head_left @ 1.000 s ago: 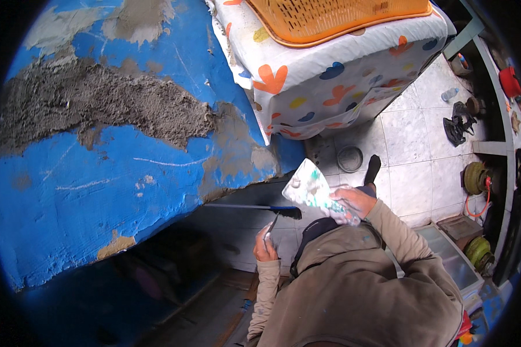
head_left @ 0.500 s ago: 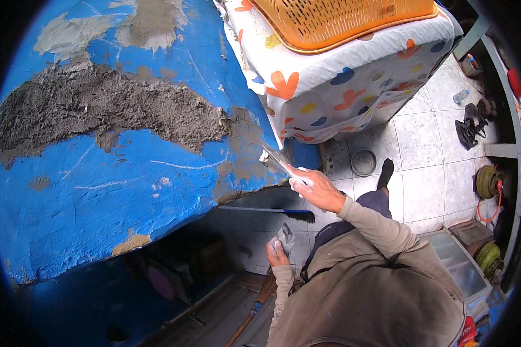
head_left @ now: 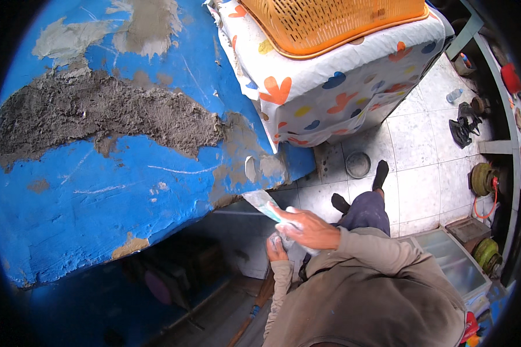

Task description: The person applies plaster to a damaged blue wall using a trowel and a hawk. They repeatedly scoop plaster from a bucket and smooth it onto the wall surface.

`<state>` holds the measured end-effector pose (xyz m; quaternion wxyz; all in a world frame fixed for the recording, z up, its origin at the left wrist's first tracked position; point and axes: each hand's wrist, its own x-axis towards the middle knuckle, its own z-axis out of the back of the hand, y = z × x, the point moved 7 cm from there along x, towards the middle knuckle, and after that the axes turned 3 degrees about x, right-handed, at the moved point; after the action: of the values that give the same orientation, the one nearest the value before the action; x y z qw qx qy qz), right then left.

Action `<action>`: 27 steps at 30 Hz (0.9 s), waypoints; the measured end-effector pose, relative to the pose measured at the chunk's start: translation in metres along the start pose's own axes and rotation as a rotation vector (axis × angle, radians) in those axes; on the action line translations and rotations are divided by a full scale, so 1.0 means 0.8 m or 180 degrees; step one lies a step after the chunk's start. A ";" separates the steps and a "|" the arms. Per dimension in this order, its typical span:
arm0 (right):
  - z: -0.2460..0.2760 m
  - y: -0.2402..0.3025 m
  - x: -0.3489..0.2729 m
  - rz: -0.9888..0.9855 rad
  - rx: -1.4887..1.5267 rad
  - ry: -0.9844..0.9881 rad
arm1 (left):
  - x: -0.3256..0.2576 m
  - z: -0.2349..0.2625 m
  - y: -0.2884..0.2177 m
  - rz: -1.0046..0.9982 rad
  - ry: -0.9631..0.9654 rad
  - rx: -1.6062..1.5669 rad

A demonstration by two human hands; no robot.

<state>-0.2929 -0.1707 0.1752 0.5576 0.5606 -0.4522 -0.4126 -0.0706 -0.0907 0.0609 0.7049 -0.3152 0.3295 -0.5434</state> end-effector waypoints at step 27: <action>0.003 -0.056 0.067 0.0123 -0.0407 -0.0296 | -0.004 0.015 0.013 0.0012 -0.0170 0.0016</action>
<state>-0.2799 -0.2245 0.1326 0.5785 0.4952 -0.4611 -0.4554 -0.0558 -0.0844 0.0599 0.7153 -0.3271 0.3098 -0.5343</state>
